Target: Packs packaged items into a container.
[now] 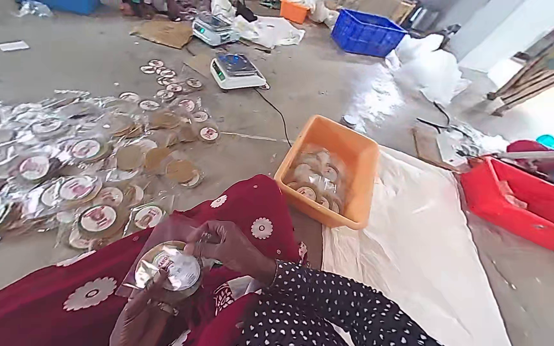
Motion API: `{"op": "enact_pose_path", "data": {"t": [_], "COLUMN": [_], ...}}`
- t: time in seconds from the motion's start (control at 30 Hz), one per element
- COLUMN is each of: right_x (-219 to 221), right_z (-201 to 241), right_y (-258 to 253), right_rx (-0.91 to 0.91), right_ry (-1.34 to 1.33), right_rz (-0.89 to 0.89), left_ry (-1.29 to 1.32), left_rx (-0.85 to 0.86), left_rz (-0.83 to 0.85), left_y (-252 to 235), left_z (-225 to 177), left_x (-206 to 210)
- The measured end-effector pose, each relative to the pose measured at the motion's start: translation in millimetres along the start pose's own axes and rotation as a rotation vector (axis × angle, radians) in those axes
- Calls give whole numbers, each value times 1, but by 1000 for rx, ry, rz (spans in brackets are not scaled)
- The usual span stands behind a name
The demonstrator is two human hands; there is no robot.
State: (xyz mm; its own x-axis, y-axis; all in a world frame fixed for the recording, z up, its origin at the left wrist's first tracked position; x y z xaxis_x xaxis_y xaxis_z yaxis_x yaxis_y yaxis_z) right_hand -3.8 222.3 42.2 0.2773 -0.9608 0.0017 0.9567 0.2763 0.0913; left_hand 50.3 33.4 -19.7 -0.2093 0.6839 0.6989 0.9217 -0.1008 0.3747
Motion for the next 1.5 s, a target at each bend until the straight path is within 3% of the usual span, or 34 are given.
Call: {"op": "enact_pose_path", "data": {"t": [0.07, 0.17, 0.3, 0.37, 0.43, 0.57, 0.63, 0.77, 0.87, 1.0, 1.13, 1.2, 1.27, 1.33, 1.37, 1.4, 1.5], "right_x": [-19, -79, -198, -249, -287, -348, -354, -309, -219, -70, 25, 55, 83, 118, 123, 119, 76], "right_z": [4, 38, 73, 65, 43, -39, -58, -25, -6, -54, -137, -139, -109, -36, -25, -34, -133], "right_y": [-3, 6, 35, 47, 58, 66, 58, 1, -86, -202, -274, -278, -261, -244, -243, -247, -286], "right_rx": [-158, -361, -492, -378, -116, 251, 288, -35, -128, -46, 27, 39, 9, 462, 535, 538, 322], "right_ry": [-2, 226, 728, 971, 1077, 1039, 1012, 1010, 900, 808, 1058, 1273, 1352, 1358, 1318, 1285, 1147], "right_rz": [-111, -344, -673, -773, -804, -736, -721, -748, -483, 45, 383, 399, 303, 426, 417, 401, 300], "left_ry": [11, -9, -158, -188, -179, -175, -194, -224, -202, -230, -232, -203, -193, -171, -170, -171, -165], "left_rx": [-6, -40, -24, 13, 50, 141, 170, 280, 307, 312, 271, 269, 270, 265, 262, 258, 254], "left_rz": [124, 365, 290, 186, 65, -72, -118, -166, -137, -27, 11, 32, 55, 57, 57, 57, 65], "left_y": [-10, -28, -36, -38, -39, -37, -37, -43, -56, -70, -77, -82, -85, -88, -89, -91, -91], "left_z": [4, 9, 0, -11, -25, -57, -74, -100, -102, -91, -89, -88, -87, -87, -87, -87, -87], "left_x": [17, 37, 36, 21, 5, -20, -29, -40, -52, -65, -65, -65, -66, -66, -64, -63, -62]}}
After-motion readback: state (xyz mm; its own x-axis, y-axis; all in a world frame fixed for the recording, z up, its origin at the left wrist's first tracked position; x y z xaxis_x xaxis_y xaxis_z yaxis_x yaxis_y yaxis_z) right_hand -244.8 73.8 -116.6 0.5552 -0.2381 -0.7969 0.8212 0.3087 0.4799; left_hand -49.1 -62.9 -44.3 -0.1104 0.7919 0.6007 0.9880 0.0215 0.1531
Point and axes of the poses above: each hand's wrist, its own y-axis away from the middle knuckle, its own x-axis out of the palm, z = x × y, the point moved 3 cm from there along -y, towards the middle knuckle, and after that the axes turned 2 degrees about z, right-handed, at the moved point
